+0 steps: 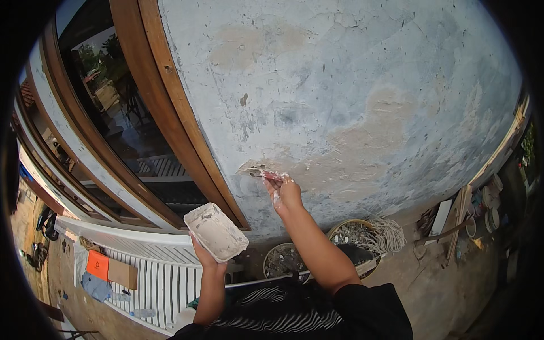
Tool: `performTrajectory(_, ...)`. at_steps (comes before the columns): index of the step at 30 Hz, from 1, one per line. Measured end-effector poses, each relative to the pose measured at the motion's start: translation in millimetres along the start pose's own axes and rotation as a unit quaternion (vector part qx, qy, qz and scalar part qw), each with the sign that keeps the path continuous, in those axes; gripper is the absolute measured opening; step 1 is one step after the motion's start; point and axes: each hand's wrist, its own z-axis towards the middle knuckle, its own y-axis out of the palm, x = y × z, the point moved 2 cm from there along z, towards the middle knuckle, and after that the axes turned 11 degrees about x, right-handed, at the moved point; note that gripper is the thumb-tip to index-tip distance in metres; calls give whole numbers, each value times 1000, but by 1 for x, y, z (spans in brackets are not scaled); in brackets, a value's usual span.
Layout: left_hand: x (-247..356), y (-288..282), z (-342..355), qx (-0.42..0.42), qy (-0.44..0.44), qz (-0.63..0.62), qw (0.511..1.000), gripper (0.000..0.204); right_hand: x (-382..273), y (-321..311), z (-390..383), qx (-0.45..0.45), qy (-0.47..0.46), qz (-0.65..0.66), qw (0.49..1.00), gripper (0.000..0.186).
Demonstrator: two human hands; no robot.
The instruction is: Applying patching compound to a damaged area on an exterior wall using a putty knife.
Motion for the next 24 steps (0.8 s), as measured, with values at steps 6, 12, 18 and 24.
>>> performTrajectory(6, -9, -4, -8, 31, -11, 16, 999, 66, -40, 5, -18, -12, -39, 71, 997, 24)
performTrajectory(12, -4, -10, -8, 18, -13, 13, 1000, 65, -79, -6, -38, -70, -95, 140, 983, 24)
performTrajectory(18, -4, -10, -11, 20, -10, 11, 1000, 65, -24, -47, -57, -19, -43, 51, 998, 27)
performTrajectory(24, -8, -9, -4, 12, -14, 17, 1000, 65, 50, -43, -20, -2, 45, -53, 998, 26)
